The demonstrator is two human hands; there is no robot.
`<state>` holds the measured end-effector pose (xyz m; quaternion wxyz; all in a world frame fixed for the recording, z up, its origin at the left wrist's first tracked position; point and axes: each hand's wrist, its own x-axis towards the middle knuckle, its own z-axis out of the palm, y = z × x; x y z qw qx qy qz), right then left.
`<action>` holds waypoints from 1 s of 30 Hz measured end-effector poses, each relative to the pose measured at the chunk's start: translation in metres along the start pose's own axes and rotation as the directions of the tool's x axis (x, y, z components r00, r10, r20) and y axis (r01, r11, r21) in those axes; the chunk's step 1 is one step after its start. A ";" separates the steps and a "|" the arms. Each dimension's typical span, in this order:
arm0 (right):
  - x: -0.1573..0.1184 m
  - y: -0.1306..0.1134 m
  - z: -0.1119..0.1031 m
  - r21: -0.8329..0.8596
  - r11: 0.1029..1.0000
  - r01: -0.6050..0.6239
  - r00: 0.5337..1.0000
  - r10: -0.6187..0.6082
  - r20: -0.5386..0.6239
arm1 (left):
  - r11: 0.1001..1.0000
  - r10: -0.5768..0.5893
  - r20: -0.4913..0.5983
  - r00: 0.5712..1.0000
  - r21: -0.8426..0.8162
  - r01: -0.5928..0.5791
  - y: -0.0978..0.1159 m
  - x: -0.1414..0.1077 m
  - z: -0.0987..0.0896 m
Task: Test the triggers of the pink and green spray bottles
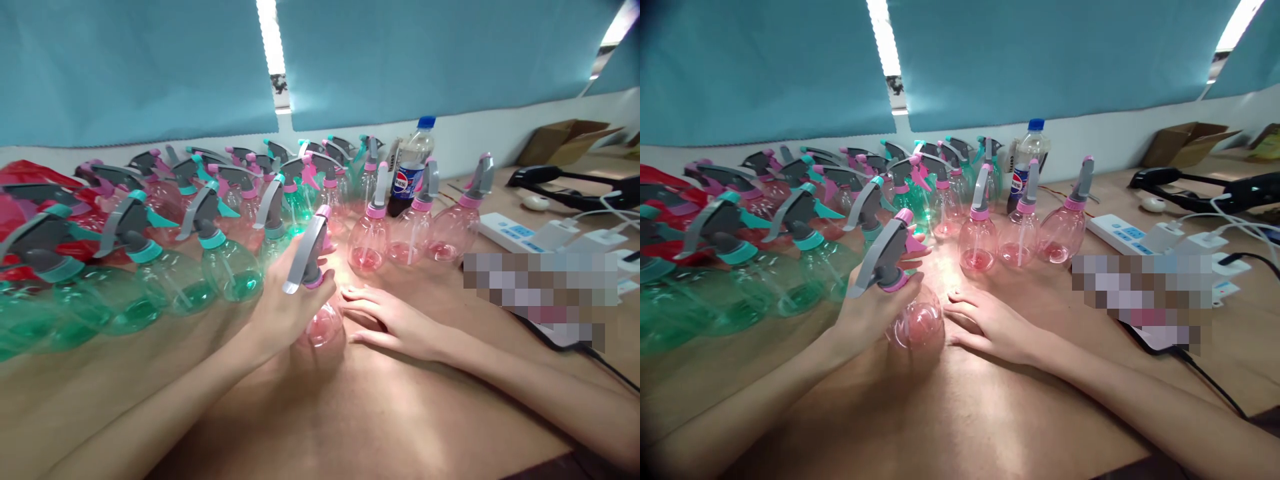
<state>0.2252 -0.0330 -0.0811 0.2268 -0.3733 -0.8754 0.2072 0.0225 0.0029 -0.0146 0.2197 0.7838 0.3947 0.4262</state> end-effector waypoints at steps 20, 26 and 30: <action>0.022 -0.031 0.016 0.322 0.932 -0.165 0.882 0.286 -0.375 | 0.989 0.065 0.116 0.991 -0.137 -0.049 0.019 0.015 0.027; 0.035 -0.029 0.001 0.090 0.965 -0.245 0.847 0.258 -0.464 | 0.986 0.043 0.108 0.993 -0.163 -0.025 -0.009 -0.020 -0.004; 0.049 -0.025 -0.008 -0.024 0.950 -0.313 0.848 0.267 -0.458 | 0.994 0.073 0.129 0.989 -0.092 -0.062 -0.031 -0.056 -0.019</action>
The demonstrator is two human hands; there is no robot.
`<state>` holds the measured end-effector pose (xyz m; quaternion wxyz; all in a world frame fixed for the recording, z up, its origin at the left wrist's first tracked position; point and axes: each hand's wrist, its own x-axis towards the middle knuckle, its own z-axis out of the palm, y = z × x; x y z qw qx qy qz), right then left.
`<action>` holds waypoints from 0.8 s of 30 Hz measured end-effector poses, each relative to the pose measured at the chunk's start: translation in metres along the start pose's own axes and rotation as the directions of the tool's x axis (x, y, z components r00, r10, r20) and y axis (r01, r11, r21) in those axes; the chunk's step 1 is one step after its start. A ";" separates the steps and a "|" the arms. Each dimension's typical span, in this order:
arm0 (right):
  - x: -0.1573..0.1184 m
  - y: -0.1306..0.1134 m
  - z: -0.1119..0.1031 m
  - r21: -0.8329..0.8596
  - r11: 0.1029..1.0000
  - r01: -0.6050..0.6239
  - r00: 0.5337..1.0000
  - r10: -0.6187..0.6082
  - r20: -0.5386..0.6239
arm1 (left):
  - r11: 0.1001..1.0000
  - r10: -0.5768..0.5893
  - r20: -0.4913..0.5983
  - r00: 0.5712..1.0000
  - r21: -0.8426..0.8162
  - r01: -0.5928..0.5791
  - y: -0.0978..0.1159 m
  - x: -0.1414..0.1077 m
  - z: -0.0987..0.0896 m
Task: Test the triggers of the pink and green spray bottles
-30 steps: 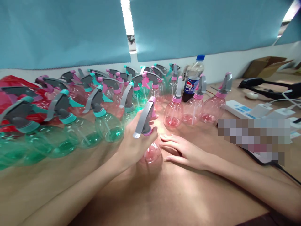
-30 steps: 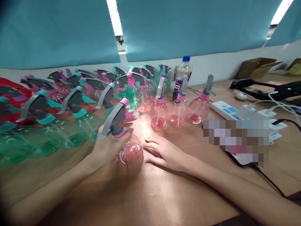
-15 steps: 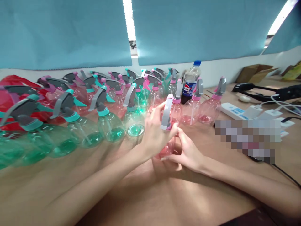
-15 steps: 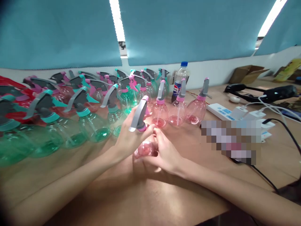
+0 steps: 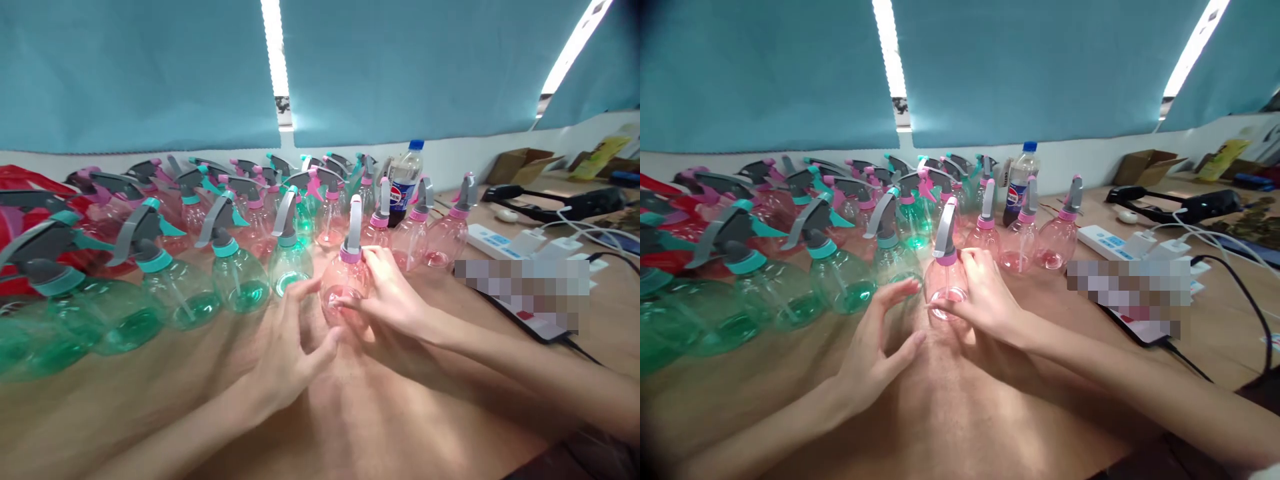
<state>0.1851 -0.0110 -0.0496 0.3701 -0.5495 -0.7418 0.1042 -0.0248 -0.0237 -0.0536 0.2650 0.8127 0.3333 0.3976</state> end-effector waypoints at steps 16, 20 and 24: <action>0.040 -0.002 0.012 -0.200 0.978 -0.052 0.998 0.041 -0.056 | 0.996 -0.070 0.173 0.982 0.066 0.060 -0.018 -0.017 -0.002; 0.042 -0.003 0.013 -0.217 0.974 -0.070 0.997 0.060 -0.054 | 0.995 -0.079 0.190 0.979 0.079 0.065 -0.017 -0.017 -0.003; 0.043 -0.003 0.015 -0.227 0.970 -0.085 0.995 0.071 -0.070 | 0.996 -0.071 0.199 0.977 0.064 0.059 -0.016 -0.017 -0.003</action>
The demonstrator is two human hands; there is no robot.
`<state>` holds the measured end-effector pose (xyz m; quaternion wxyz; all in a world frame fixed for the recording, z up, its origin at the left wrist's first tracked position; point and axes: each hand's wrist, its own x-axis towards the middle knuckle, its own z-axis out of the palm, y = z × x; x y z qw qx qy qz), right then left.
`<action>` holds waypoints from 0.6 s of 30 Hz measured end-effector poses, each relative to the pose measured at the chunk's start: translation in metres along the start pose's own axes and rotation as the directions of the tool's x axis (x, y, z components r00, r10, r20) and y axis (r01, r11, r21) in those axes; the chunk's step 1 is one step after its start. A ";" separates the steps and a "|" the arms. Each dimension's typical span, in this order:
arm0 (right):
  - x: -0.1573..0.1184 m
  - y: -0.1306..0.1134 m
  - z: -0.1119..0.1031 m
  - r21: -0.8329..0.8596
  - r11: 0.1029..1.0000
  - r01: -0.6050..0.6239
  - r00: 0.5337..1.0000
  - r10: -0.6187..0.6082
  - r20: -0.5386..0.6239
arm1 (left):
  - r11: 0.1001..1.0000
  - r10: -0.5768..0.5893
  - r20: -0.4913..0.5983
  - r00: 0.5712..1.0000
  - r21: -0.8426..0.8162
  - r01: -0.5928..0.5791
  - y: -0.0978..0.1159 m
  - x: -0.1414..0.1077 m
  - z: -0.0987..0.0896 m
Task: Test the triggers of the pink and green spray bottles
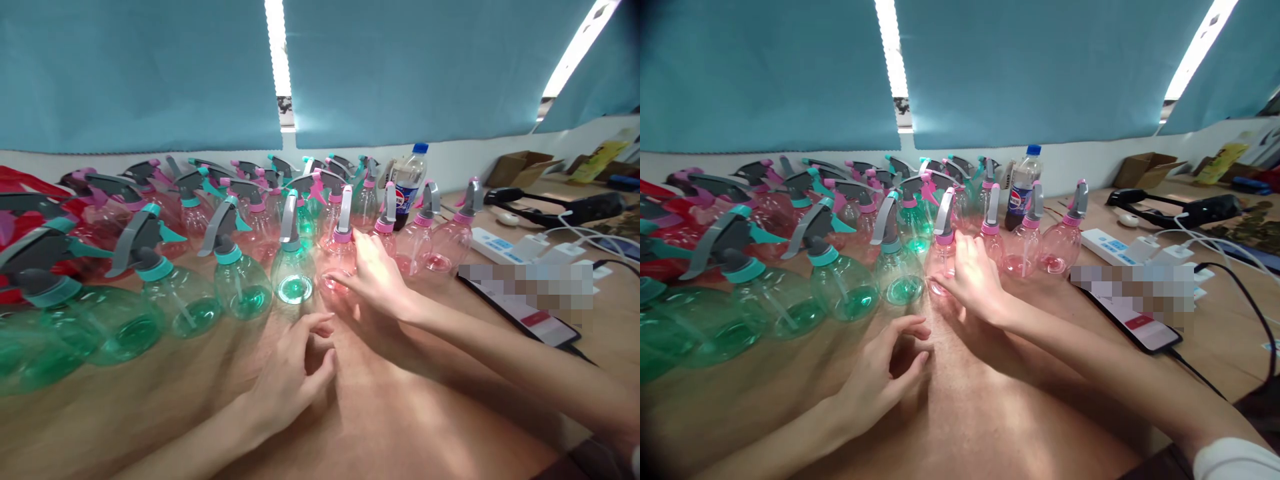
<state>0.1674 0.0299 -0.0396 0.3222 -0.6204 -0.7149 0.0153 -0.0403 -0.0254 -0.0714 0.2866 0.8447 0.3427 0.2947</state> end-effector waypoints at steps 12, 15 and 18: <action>-0.017 0.003 -0.028 -0.063 0.997 0.048 0.994 -0.054 -0.097 | 0.997 -0.055 0.012 0.998 -0.059 0.056 -0.004 0.000 0.002; -0.028 0.017 -0.048 -0.048 0.997 0.052 0.991 -0.057 -0.121 | 0.997 -0.063 0.006 0.998 -0.049 0.063 -0.005 0.001 0.001; -0.038 0.039 -0.063 -0.007 0.998 -0.068 0.993 0.067 -0.102 | 0.998 -0.059 -0.006 0.998 -0.029 0.058 -0.006 0.005 0.003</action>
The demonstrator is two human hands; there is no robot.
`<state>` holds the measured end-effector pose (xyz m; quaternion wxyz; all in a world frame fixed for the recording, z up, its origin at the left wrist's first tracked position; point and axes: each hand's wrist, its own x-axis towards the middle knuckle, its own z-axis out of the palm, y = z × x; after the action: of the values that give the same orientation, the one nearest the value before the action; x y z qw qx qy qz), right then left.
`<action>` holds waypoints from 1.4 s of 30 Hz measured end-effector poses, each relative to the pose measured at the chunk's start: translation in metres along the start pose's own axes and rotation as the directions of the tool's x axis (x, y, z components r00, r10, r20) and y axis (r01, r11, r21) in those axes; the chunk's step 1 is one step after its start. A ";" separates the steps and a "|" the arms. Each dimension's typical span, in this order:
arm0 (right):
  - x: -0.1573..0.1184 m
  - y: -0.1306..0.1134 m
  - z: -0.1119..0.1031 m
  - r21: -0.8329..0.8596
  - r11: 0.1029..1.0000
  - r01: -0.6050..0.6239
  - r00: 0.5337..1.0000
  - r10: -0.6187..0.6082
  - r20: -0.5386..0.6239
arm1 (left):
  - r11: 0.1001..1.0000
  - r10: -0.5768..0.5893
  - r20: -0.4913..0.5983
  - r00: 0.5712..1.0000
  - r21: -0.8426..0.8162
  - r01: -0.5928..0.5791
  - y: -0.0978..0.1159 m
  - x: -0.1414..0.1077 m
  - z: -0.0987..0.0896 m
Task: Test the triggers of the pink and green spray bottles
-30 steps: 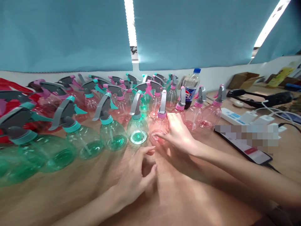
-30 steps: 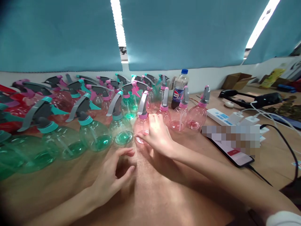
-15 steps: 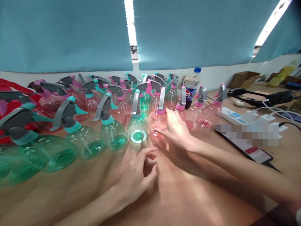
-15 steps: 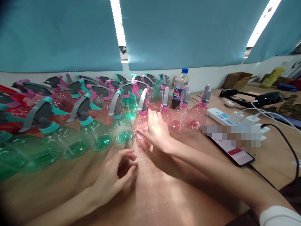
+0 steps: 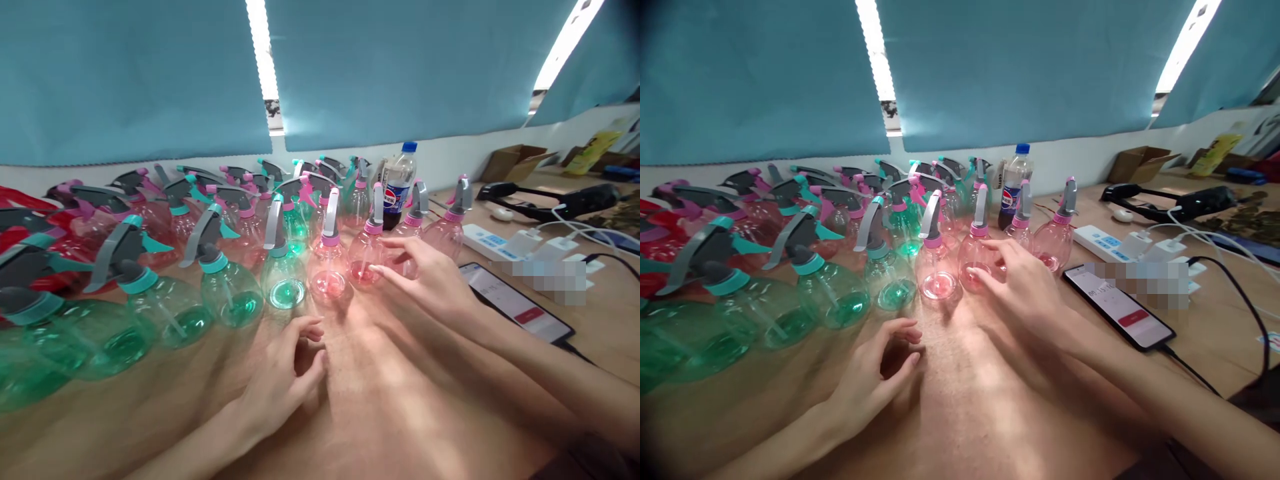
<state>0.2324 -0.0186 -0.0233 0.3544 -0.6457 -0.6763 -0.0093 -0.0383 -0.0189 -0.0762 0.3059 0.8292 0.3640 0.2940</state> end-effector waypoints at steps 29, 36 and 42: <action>0.036 0.042 0.040 0.214 0.976 -0.048 0.995 0.028 0.092 | 0.982 -0.075 0.138 0.988 0.184 0.049 0.011 0.081 0.053; 0.028 0.033 0.029 0.214 0.976 -0.043 0.995 0.023 0.096 | 0.983 -0.100 0.123 0.987 0.164 0.079 0.011 0.080 0.052; 0.020 0.034 0.026 0.157 0.986 -0.050 0.995 0.035 0.098 | 0.992 -0.069 0.108 0.992 0.115 0.057 0.013 0.080 0.051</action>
<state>0.2521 0.0163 -0.0483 0.3723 -0.6295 -0.6770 0.0828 0.0481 0.0220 -0.0785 0.2882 0.8481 0.3881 0.2166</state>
